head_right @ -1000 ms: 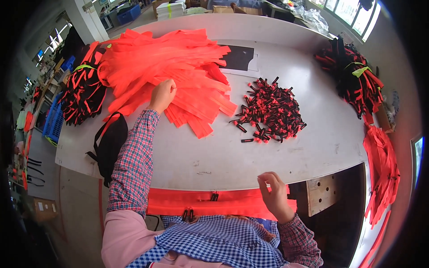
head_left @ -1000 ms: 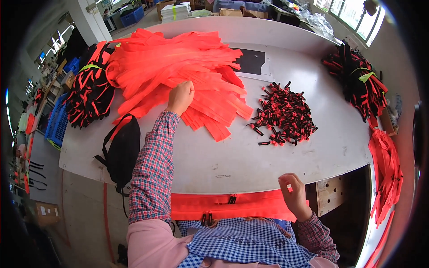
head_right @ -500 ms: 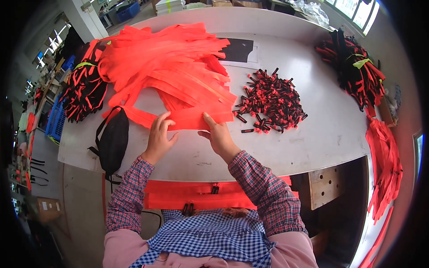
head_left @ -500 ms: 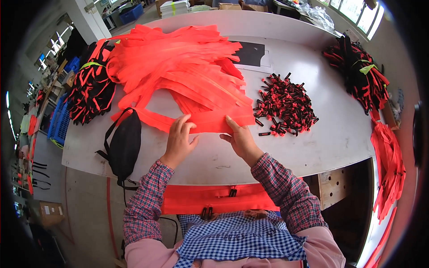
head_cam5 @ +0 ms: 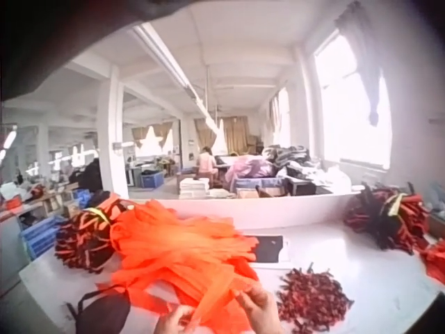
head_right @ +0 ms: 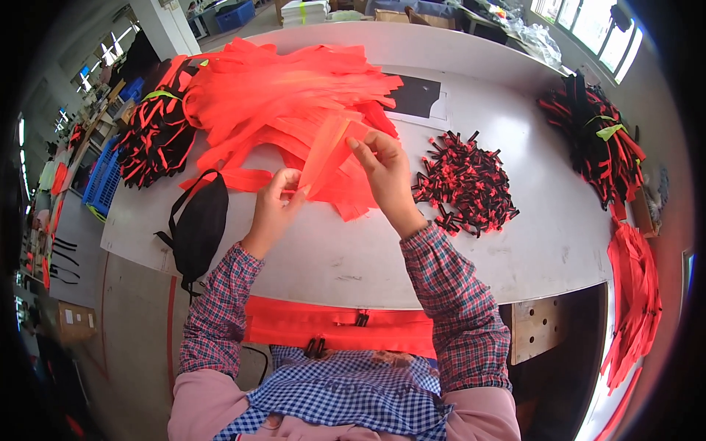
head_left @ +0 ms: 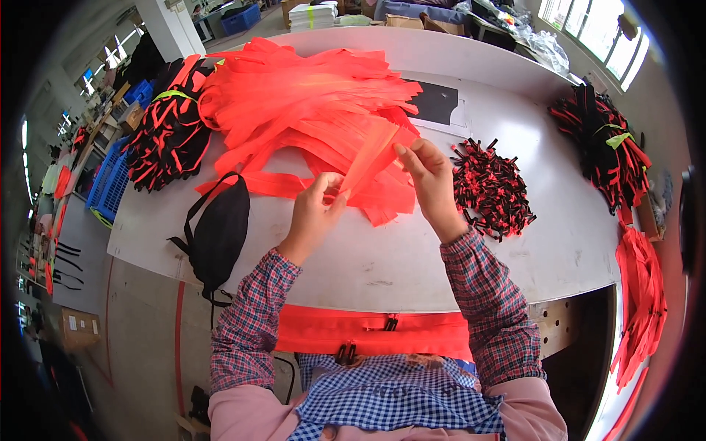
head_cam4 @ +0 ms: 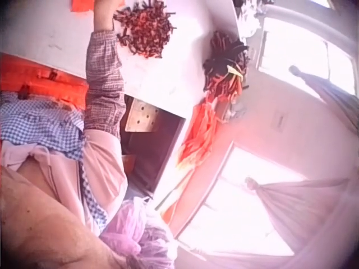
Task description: Manually attaching zipper sliders onto red zipper tape strips in a factory setting.
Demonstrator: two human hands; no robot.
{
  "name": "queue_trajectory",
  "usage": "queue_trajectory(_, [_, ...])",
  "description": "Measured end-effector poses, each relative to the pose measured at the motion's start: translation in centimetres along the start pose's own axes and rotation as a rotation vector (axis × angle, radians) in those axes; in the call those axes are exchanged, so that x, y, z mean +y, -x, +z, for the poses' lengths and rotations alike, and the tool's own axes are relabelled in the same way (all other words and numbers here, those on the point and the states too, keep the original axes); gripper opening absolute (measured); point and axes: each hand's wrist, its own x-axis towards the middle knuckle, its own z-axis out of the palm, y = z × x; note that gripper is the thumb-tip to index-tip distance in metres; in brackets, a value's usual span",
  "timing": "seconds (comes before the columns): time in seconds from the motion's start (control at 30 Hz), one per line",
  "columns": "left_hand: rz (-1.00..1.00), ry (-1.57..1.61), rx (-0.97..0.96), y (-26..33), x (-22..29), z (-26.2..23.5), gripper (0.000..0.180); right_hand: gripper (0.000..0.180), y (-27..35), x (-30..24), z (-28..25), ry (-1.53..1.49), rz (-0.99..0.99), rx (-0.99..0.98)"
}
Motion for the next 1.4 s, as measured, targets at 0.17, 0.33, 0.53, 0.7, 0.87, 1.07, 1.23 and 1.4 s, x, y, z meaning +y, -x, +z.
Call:
queue_trajectory(0.17, [-0.072, 0.308, -0.002, 3.3, 3.5, -0.7, 0.028, 0.012, 7.4, -2.1, 0.3, 0.25, -0.014, -0.221])
queue_trajectory(0.33, [-0.032, 0.27, -0.19, 6.1, 8.3, -1.3, 0.025, 0.018, 13.1, -3.8, -1.0, 0.292, 0.037, -0.236])
queue_trajectory(0.53, [0.129, 0.273, -0.232, 9.5, 11.2, -0.4, 0.017, 0.016, 17.2, -6.1, -1.9, 0.42, 0.008, -0.371])
queue_trajectory(0.7, [0.232, 0.287, -0.262, 10.4, 11.2, 1.1, 0.024, 0.018, 18.6, -5.5, -3.0, 0.371, -0.059, -0.322])
queue_trajectory(0.87, [0.711, -0.14, -0.16, 11.5, 10.7, 1.5, 0.035, 0.022, 21.5, -3.9, -1.5, -0.02, 0.229, -0.11])
queue_trajectory(1.07, [0.361, -0.002, -0.268, 11.8, 11.5, 3.3, 0.025, 0.03, 21.4, -2.5, -2.2, -0.514, 0.598, 0.054])
queue_trajectory(1.23, [0.016, 0.085, -0.36, 12.6, 10.9, 3.6, 0.015, 0.018, 18.7, 2.5, -8.4, 0.436, 0.349, -0.156])
queue_trajectory(1.4, [-0.084, 0.073, -0.335, 13.3, 10.3, 3.9, 0.017, 0.019, 14.8, 8.0, -15.7, 0.913, 0.033, 0.149])
